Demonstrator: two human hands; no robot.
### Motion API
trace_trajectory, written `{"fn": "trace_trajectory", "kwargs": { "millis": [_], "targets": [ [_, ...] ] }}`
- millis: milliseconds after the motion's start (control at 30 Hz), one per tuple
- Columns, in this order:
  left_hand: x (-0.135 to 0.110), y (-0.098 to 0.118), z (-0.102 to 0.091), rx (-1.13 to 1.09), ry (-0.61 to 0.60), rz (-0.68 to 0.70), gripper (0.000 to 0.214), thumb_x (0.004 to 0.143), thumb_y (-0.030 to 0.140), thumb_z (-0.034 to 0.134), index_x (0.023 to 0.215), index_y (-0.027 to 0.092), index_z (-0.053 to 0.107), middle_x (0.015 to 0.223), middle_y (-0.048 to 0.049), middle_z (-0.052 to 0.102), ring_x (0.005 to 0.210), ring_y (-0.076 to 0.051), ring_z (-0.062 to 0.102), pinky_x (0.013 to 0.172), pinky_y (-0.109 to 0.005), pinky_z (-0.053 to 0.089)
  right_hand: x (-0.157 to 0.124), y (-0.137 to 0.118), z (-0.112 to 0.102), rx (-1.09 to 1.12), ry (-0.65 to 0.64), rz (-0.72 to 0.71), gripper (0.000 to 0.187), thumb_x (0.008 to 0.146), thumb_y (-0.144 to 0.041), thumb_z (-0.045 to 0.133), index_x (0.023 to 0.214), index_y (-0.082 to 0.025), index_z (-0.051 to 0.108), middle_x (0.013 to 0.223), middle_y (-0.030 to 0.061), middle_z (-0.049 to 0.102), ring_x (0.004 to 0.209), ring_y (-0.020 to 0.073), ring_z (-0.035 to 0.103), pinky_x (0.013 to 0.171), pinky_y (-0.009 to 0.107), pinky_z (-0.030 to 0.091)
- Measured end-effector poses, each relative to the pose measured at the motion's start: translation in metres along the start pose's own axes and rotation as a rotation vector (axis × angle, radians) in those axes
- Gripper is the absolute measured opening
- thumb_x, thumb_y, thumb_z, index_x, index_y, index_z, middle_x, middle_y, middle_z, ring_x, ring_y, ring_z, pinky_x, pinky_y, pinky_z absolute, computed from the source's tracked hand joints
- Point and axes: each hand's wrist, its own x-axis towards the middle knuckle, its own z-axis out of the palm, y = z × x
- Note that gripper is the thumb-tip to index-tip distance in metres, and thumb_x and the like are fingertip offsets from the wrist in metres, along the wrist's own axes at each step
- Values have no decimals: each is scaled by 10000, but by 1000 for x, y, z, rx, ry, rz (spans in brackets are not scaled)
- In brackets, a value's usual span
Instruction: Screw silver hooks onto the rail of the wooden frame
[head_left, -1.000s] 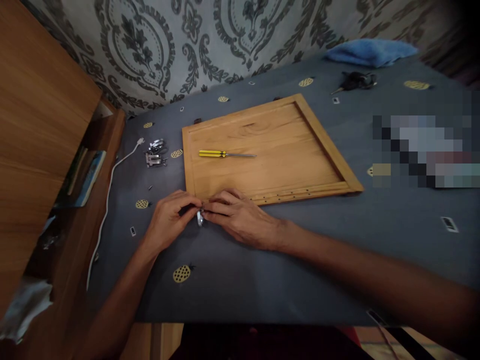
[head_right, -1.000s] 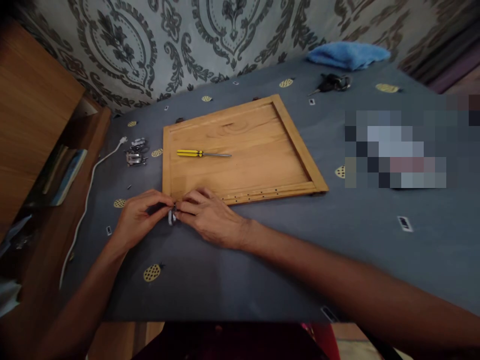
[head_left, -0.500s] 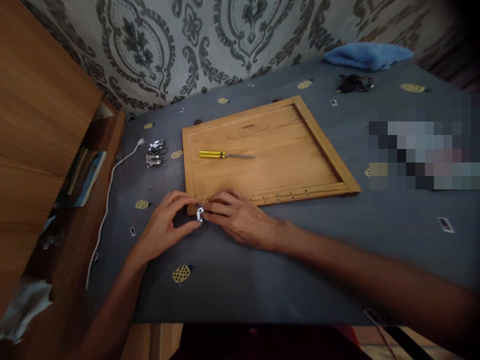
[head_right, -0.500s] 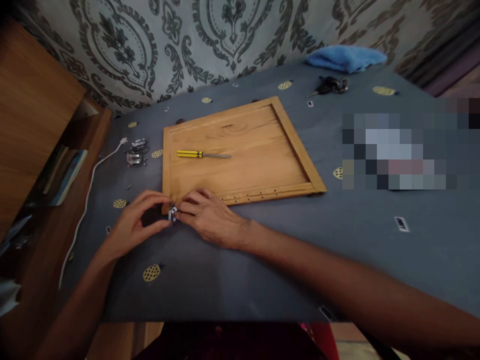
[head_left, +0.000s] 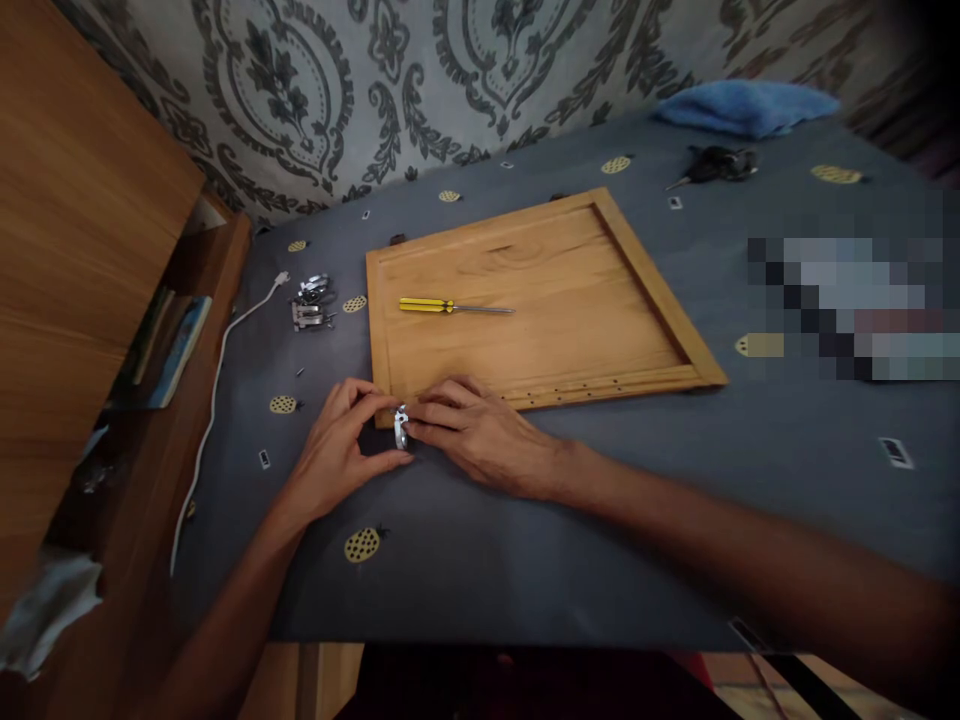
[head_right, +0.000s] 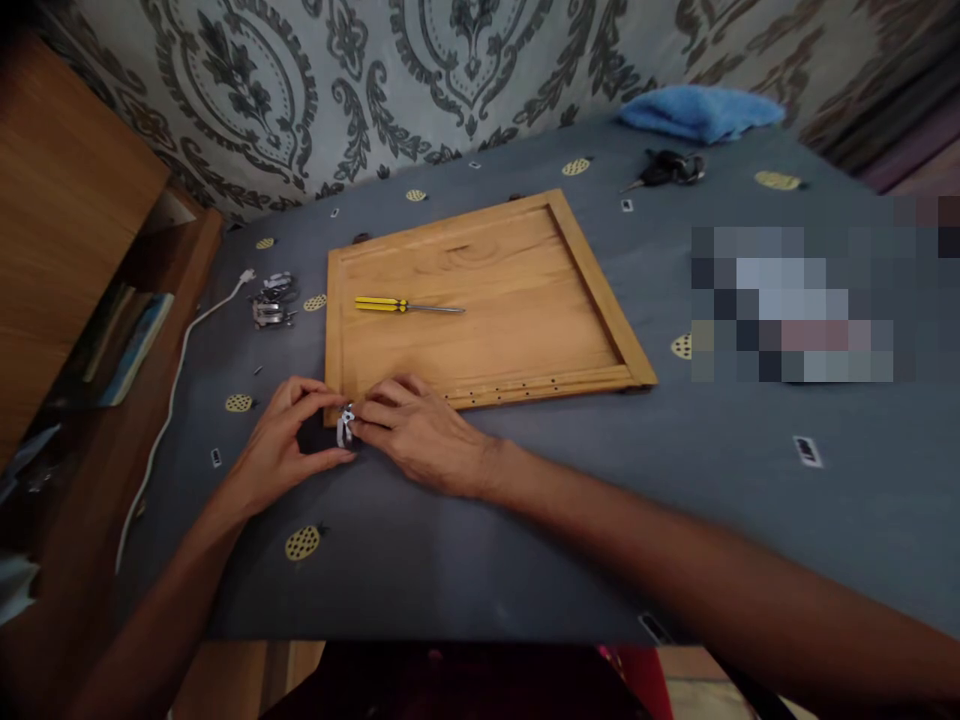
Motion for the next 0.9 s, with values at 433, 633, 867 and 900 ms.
{"fn": "trace_trajectory", "kwargs": {
  "millis": [433,633,867,900],
  "targets": [
    [0,0,-2,9,-19,9,448,820,364,806,1215,273,616,1136,-42,557,1064,-237,562,912,-404,505,0,-1,-2,32,1,5,311,980,-104,475,1238,-110,649,1207,105,706,1121,275,513,927,465,449],
    [0,-2,-2,-16,-15,2,428,821,375,799,1200,268,630,1140,-50,565,1076,-246,562,920,-414,504,0,-1,0,36,29,-11,304,968,-104,491,1225,-99,651,1157,103,720,1089,271,536,929,446,467],
    [0,-3,-2,-60,-39,-43,443,781,323,838,1175,254,647,1129,-49,552,1092,-251,570,930,-408,504,0,5,-6,67,113,58,309,960,-92,482,1181,-173,681,1163,81,729,1048,216,602,937,416,513],
    [0,-3,-1,-67,-34,-45,441,777,322,840,1168,253,649,1131,-49,552,1093,-252,571,932,-412,506,2,9,-8,42,120,103,312,951,-87,485,1174,-176,685,1171,88,724,1046,210,618,923,403,526]
  ]
}}
